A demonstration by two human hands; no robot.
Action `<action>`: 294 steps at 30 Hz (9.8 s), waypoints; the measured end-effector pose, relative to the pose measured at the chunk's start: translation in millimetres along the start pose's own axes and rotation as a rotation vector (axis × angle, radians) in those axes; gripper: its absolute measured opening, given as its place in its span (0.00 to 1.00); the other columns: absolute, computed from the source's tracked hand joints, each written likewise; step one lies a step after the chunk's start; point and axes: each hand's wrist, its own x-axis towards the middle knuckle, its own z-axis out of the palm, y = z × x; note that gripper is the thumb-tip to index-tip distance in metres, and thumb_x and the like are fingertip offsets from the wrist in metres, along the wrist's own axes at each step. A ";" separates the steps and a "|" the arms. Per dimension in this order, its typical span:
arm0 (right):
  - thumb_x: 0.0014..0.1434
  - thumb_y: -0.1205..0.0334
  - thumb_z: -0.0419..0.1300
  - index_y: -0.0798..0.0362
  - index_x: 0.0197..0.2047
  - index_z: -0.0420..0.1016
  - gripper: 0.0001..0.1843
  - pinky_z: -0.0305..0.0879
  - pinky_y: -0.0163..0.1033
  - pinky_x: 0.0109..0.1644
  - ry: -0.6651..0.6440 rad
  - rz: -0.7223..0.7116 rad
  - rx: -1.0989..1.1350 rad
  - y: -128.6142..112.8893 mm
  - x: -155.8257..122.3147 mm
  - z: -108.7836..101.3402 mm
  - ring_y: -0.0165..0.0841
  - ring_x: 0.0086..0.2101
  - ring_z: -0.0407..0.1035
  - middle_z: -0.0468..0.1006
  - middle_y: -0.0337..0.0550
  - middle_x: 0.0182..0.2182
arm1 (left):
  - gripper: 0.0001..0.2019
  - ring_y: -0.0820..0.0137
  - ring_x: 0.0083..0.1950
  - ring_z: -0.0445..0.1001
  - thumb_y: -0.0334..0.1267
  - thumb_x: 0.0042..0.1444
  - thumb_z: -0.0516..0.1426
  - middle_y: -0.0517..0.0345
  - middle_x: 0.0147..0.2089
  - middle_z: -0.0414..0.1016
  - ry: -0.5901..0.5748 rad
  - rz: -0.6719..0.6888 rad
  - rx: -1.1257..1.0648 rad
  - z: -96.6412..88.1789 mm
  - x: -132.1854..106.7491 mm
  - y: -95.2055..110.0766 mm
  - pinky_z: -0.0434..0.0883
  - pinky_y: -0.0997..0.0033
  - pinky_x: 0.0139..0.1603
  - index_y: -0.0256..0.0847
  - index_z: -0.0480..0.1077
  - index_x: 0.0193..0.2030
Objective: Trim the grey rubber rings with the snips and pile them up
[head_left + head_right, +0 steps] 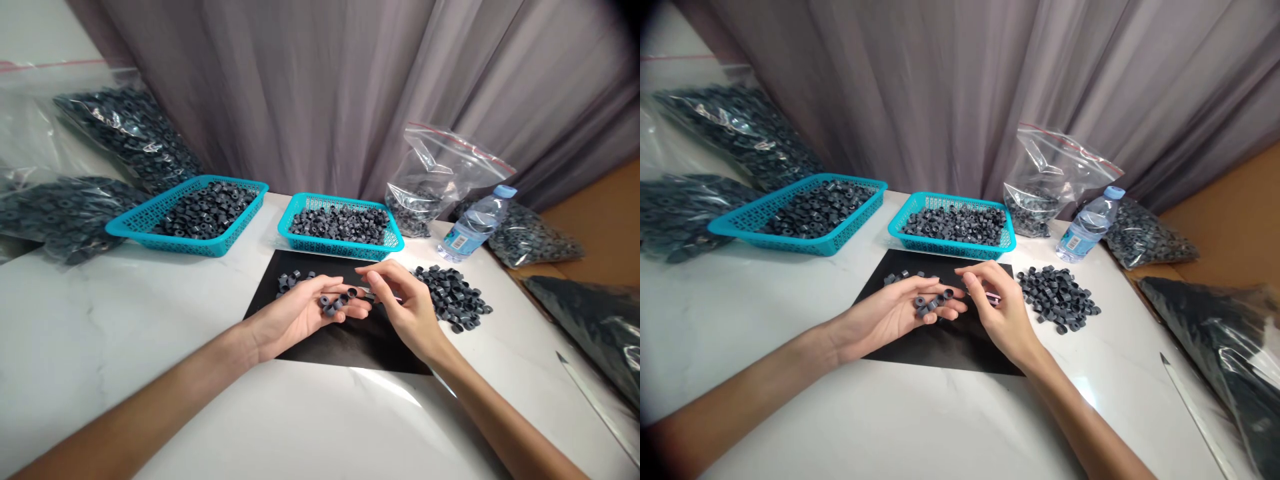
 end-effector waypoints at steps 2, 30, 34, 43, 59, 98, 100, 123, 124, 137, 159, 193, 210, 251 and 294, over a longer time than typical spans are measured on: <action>0.71 0.54 0.55 0.48 0.46 0.79 0.13 0.70 0.41 0.42 0.003 0.020 -0.023 5.0 0.7 0.1 0.37 0.42 0.73 0.78 0.46 0.44 | 0.16 0.64 0.46 0.78 0.38 0.67 0.54 0.38 0.41 0.82 0.003 -0.006 0.009 0.4 -0.5 0.3 0.69 0.72 0.40 0.27 0.79 0.44; 0.64 0.57 0.65 0.49 0.44 0.77 0.07 0.73 0.39 0.45 -0.104 0.005 0.118 -13.4 -3.1 8.0 0.32 0.36 0.73 0.79 0.41 0.39 | 0.09 0.79 0.25 0.52 0.40 0.59 0.55 0.62 0.29 0.62 0.117 0.112 0.308 -1.5 -1.2 -4.1 0.44 0.78 0.22 0.36 0.68 0.33; 0.63 0.58 0.66 0.49 0.44 0.78 0.08 0.73 0.39 0.44 -0.106 0.047 0.194 -7.4 -2.0 9.7 0.32 0.36 0.74 0.80 0.41 0.40 | 0.12 0.77 0.27 0.52 0.45 0.63 0.54 0.63 0.29 0.60 0.091 0.109 0.342 0.9 -4.3 -5.9 0.46 0.76 0.24 0.37 0.69 0.37; 0.61 0.53 0.67 0.50 0.42 0.79 0.10 0.74 0.39 0.43 -0.080 0.091 0.210 -2.0 2.1 6.5 0.34 0.38 0.74 0.80 0.42 0.40 | 0.16 0.77 0.29 0.53 0.50 0.65 0.56 0.63 0.33 0.61 0.061 0.144 0.423 -0.6 -6.9 -3.1 0.48 0.76 0.26 0.39 0.65 0.35; 0.59 0.56 0.69 0.50 0.42 0.80 0.10 0.71 0.33 0.29 -0.004 0.169 0.465 0.4 4.4 9.3 0.34 0.35 0.76 0.80 0.43 0.38 | 0.12 0.77 0.30 0.56 0.42 0.68 0.53 0.58 0.34 0.64 0.040 0.095 0.255 -3.8 -7.4 -0.9 0.50 0.77 0.26 0.34 0.70 0.40; 0.70 0.51 0.57 0.45 0.48 0.80 0.13 0.67 0.38 0.38 -0.048 0.114 0.084 -4.2 -6.0 17.2 0.35 0.39 0.69 0.74 0.44 0.44 | 0.14 0.81 0.25 0.60 0.37 0.69 0.50 0.57 0.29 0.67 0.184 0.034 0.046 -2.7 -3.7 -1.2 0.51 0.82 0.21 0.31 0.71 0.36; 0.69 0.51 0.57 0.47 0.46 0.78 0.12 0.67 0.38 0.39 -0.089 0.133 0.026 0.1 -6.0 17.4 0.35 0.38 0.69 0.75 0.44 0.43 | 0.13 0.81 0.24 0.59 0.35 0.68 0.51 0.58 0.29 0.66 0.184 0.057 0.043 -4.2 -4.2 2.1 0.52 0.83 0.21 0.30 0.71 0.36; 0.67 0.55 0.61 0.48 0.42 0.77 0.07 0.64 0.38 0.36 -0.453 0.006 -0.098 8.1 -8.2 15.7 0.33 0.32 0.66 0.74 0.40 0.33 | 0.15 0.83 0.21 0.46 0.40 0.64 0.56 0.69 0.25 0.49 0.190 0.066 -0.058 -14.4 2.4 0.3 0.46 0.84 0.18 0.38 0.59 0.27; 0.68 0.55 0.60 0.48 0.43 0.77 0.08 0.64 0.39 0.36 -0.444 0.009 -0.097 7.4 -7.8 15.4 0.33 0.32 0.66 0.74 0.40 0.33 | 0.15 0.83 0.21 0.46 0.39 0.64 0.55 0.69 0.25 0.48 0.190 0.062 -0.063 -14.6 2.5 0.3 0.46 0.84 0.18 0.38 0.59 0.27; 0.67 0.50 0.60 0.50 0.44 0.74 0.12 0.72 0.39 0.42 -0.215 0.147 0.088 1.6 -4.4 10.1 0.34 0.38 0.72 0.77 0.43 0.41 | 0.10 0.81 0.26 0.55 0.39 0.62 0.57 0.61 0.32 0.60 0.203 0.169 0.160 -13.8 0.2 -1.4 0.48 0.82 0.22 0.33 0.71 0.35; 0.64 0.54 0.64 0.50 0.41 0.73 0.09 0.74 0.40 0.45 -0.074 0.093 0.362 5.2 -2.2 14.8 0.33 0.39 0.73 0.73 0.43 0.42 | 0.16 0.76 0.29 0.56 0.52 0.59 0.61 0.64 0.34 0.63 0.104 0.278 0.670 -13.1 -0.3 -7.2 0.56 0.75 0.30 0.42 0.67 0.39; 0.58 0.60 0.70 0.53 0.35 0.78 0.06 0.72 0.34 0.43 0.093 0.423 0.937 -10.0 -3.7 23.3 0.29 0.33 0.72 0.75 0.38 0.32 | 0.08 0.73 0.41 0.74 0.37 0.71 0.51 0.55 0.48 0.73 0.154 1.037 1.607 -18.7 -6.2 -12.4 0.74 0.74 0.46 0.41 0.68 0.52; 0.61 0.58 0.67 0.52 0.36 0.74 0.08 0.72 0.38 0.42 0.174 0.230 0.613 -5.3 -2.2 22.6 0.31 0.33 0.73 0.74 0.38 0.31 | 0.07 0.71 0.36 0.72 0.42 0.69 0.54 0.58 0.40 0.74 0.277 0.780 1.275 -11.4 -6.8 -9.8 0.70 0.72 0.41 0.44 0.70 0.47; 0.67 0.67 0.58 0.49 0.47 0.77 0.09 0.70 0.40 0.42 -0.053 -0.194 -0.092 -19.0 -6.8 12.0 0.33 0.36 0.70 0.73 0.44 0.40 | 0.14 0.77 0.33 0.63 0.44 0.67 0.57 0.57 0.35 0.64 0.079 0.091 -0.133 -1.8 1.7 -13.6 0.57 0.81 0.25 0.33 0.71 0.37; 0.67 0.69 0.58 0.46 0.60 0.68 0.19 0.75 0.44 0.47 0.020 -0.235 -0.044 -17.2 -6.1 11.5 0.35 0.40 0.73 0.76 0.45 0.44 | 0.10 0.77 0.29 0.60 0.42 0.65 0.57 0.65 0.32 0.64 0.048 0.376 0.570 2.0 -4.6 -8.1 0.60 0.73 0.32 0.40 0.65 0.48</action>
